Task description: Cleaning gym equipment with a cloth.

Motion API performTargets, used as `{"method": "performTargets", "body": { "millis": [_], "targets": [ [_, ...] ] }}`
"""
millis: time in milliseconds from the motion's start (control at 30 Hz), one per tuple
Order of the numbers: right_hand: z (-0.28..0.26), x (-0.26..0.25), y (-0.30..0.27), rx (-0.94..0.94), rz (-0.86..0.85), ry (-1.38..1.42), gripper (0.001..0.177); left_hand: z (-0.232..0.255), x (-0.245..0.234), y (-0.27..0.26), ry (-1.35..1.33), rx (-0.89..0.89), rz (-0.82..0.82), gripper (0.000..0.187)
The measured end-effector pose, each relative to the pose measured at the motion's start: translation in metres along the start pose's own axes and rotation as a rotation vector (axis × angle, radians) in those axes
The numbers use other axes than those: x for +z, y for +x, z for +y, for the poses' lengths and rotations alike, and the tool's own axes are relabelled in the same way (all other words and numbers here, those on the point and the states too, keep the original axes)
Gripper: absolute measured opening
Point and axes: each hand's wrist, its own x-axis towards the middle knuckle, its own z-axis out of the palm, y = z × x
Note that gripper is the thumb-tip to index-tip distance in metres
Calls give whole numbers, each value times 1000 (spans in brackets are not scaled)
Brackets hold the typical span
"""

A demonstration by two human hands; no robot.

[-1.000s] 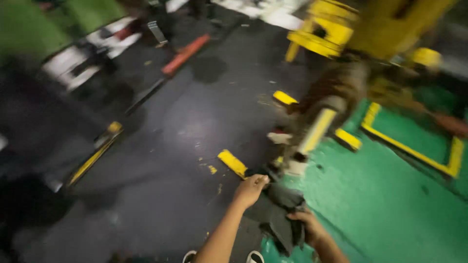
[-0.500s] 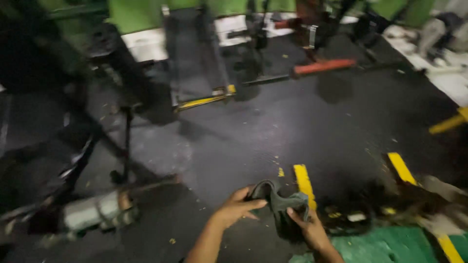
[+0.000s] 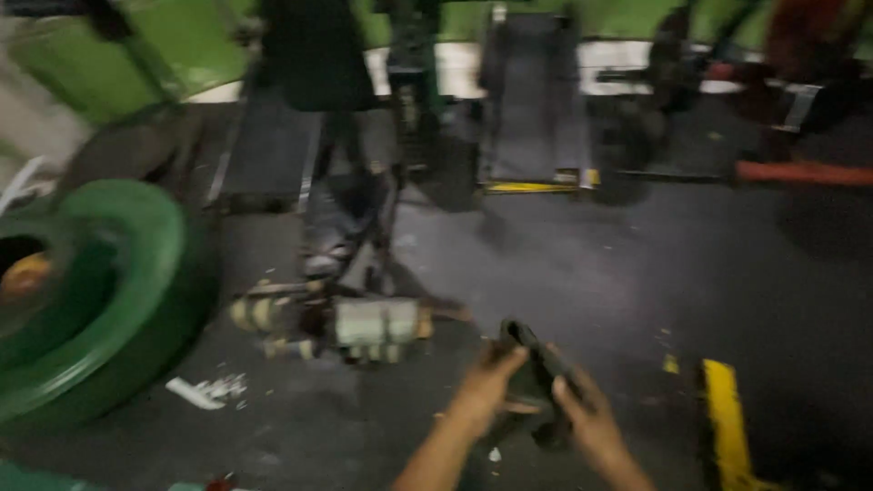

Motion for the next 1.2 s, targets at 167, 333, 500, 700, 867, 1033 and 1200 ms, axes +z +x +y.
{"method": "performTargets", "body": {
  "millis": [167, 333, 500, 700, 867, 1033, 1200],
  "targets": [
    [64, 104, 42, -42, -164, 10, 79, 14, -110, -17, 68, 109, -5, 46],
    [9, 181, 69, 161, -167, 80, 66, 55, -213, -49, 631, 937, 520, 44],
    [-49, 250, 120, -36, -165, 32, 65, 77, -267, -44, 256, 461, -118, 38],
    [72, 269, 267, -220, -290, 7, 75, 99, -318, 66, 178, 234, 249, 50],
    [79, 320, 302, -233, -634, -271, 63, 158, -344, 127, 213, 208, 145, 65],
    [93, 323, 377, 519, -581, 174, 67, 215, -388, 173, 495, 200, 303, 56],
    [46, 364, 398, 817, -168, 415, 71, 225, -498, 238, 711, 318, 784, 38]
  ]
}}
